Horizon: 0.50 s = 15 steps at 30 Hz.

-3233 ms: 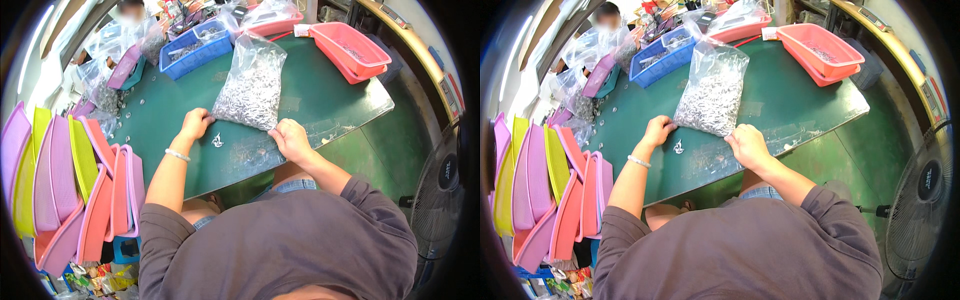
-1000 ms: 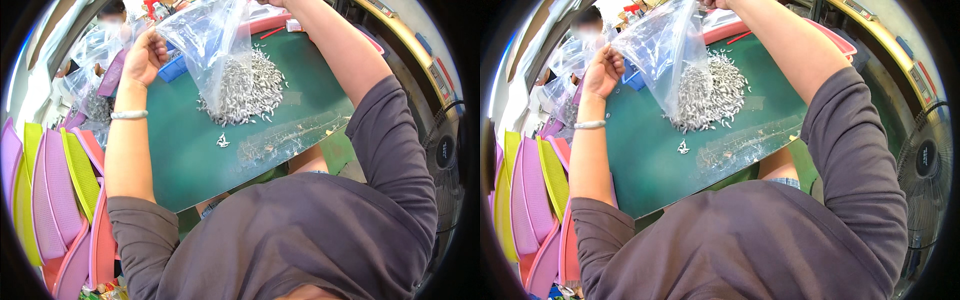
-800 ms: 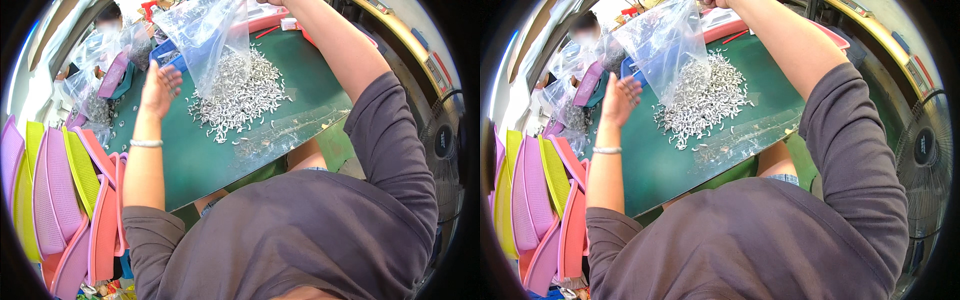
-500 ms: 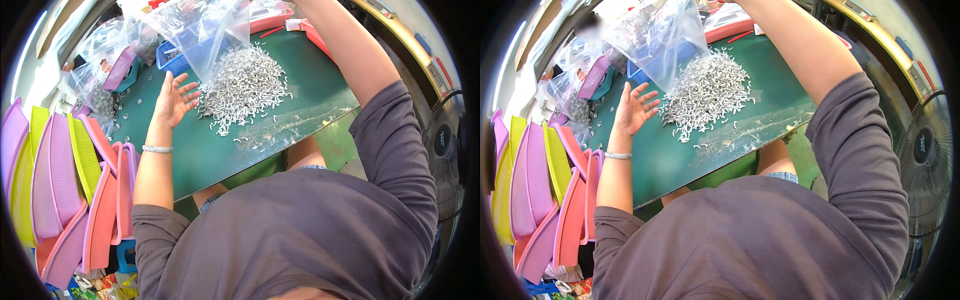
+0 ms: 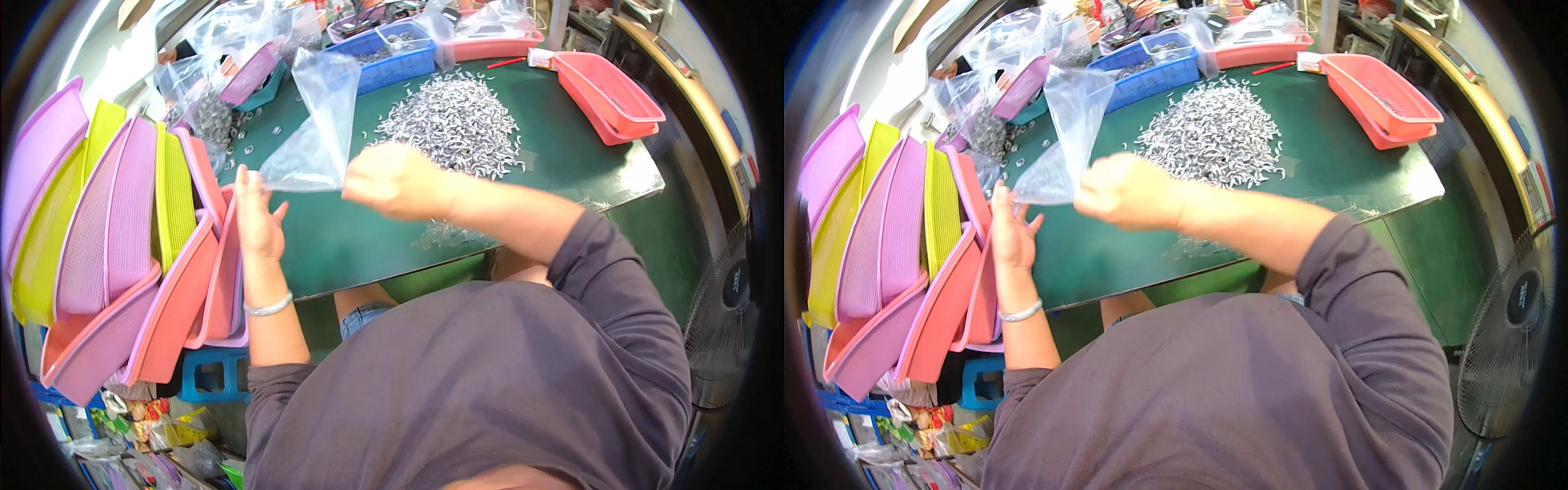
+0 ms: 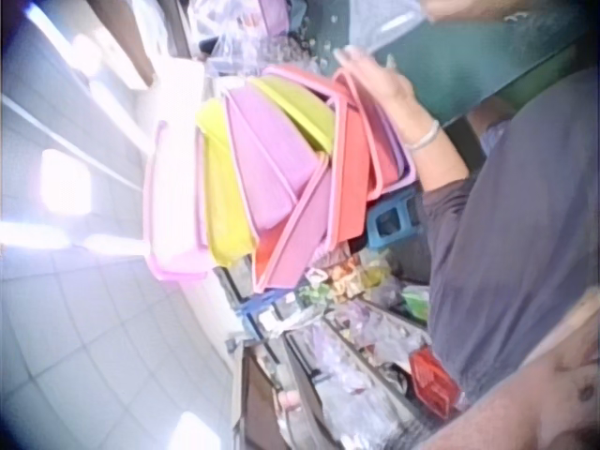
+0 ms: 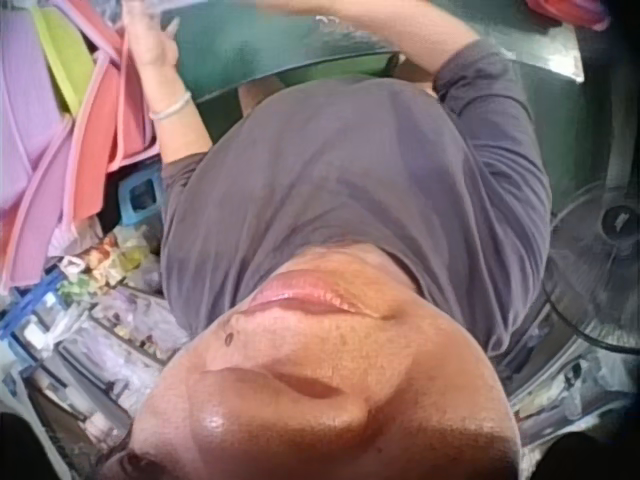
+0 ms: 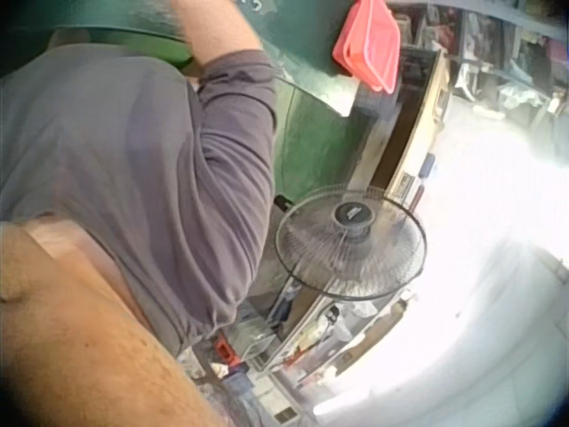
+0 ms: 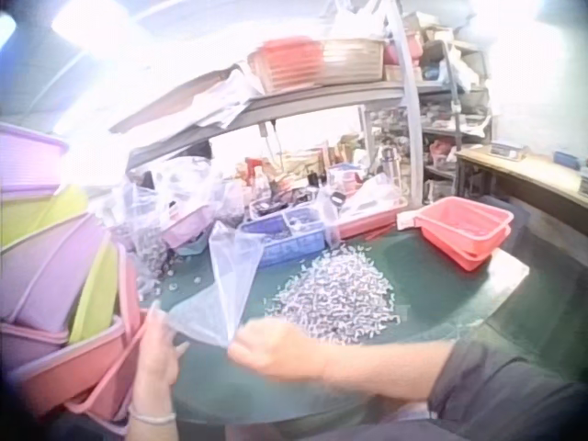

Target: The person gathers metal components from various workstations, places them on a green workbench, and then manually fits the components together.

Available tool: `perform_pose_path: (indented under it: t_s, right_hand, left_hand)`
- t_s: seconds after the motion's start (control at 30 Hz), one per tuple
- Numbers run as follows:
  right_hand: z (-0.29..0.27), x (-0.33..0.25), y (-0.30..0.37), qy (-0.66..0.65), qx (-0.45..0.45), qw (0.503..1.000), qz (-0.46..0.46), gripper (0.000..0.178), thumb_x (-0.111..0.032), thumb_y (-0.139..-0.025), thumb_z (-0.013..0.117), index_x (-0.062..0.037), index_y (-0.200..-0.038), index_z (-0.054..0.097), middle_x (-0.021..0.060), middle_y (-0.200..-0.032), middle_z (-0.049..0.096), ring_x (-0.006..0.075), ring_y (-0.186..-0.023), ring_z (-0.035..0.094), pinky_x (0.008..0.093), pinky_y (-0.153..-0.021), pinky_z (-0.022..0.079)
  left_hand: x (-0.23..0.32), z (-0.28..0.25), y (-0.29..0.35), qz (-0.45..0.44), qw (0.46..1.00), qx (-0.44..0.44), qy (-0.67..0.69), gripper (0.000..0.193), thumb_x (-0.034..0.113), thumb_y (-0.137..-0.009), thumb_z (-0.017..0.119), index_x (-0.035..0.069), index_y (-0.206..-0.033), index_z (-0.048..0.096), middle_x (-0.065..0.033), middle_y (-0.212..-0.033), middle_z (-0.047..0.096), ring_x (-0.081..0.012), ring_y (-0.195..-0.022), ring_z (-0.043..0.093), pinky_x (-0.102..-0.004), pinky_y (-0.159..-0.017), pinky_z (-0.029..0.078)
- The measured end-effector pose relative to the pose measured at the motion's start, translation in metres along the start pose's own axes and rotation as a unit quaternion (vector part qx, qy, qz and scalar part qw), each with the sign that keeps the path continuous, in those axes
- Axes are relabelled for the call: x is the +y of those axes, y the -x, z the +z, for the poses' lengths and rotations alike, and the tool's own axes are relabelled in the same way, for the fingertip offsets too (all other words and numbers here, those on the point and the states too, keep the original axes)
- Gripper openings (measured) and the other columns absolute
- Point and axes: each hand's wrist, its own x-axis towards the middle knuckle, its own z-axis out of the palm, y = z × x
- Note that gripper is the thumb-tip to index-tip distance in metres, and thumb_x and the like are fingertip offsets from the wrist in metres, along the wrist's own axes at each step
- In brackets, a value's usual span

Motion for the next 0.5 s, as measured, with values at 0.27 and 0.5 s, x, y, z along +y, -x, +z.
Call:
perform_pose_path:
  t_s: [0.27,0.5]
  right_hand:
    - [0.092,-0.064,0.022,-0.123,-0.286,0.943,0.121,0.03,-0.022,-0.069,0.065,-0.0043,-0.092,0.057,0.0086,-0.092,0.051,0.0245,-0.088,0.05,0.0352,-0.072,0.042]
    - [0.063,-0.06,0.045,-0.166,-0.269,0.943,0.107,0.025,-0.022,-0.069,0.065,-0.0052,-0.086,0.058,0.0091,-0.089,0.053,0.0254,-0.087,0.051,0.036,-0.07,0.042]
  left_hand:
    - [-0.087,-0.032,0.009,0.171,0.87,0.067,-0.458,0.075,0.035,-0.075,0.063,0.003,-0.132,0.026,-0.0303,-0.137,0.007,-0.0417,-0.128,0.008,-0.0438,-0.104,0.014]
    - [-0.101,-0.016,0.003,0.06,0.812,-0.024,-0.581,0.077,0.037,-0.064,0.069,0.003,-0.126,0.039,-0.0261,-0.138,0.011,-0.0395,-0.127,0.015,-0.042,-0.102,0.023]
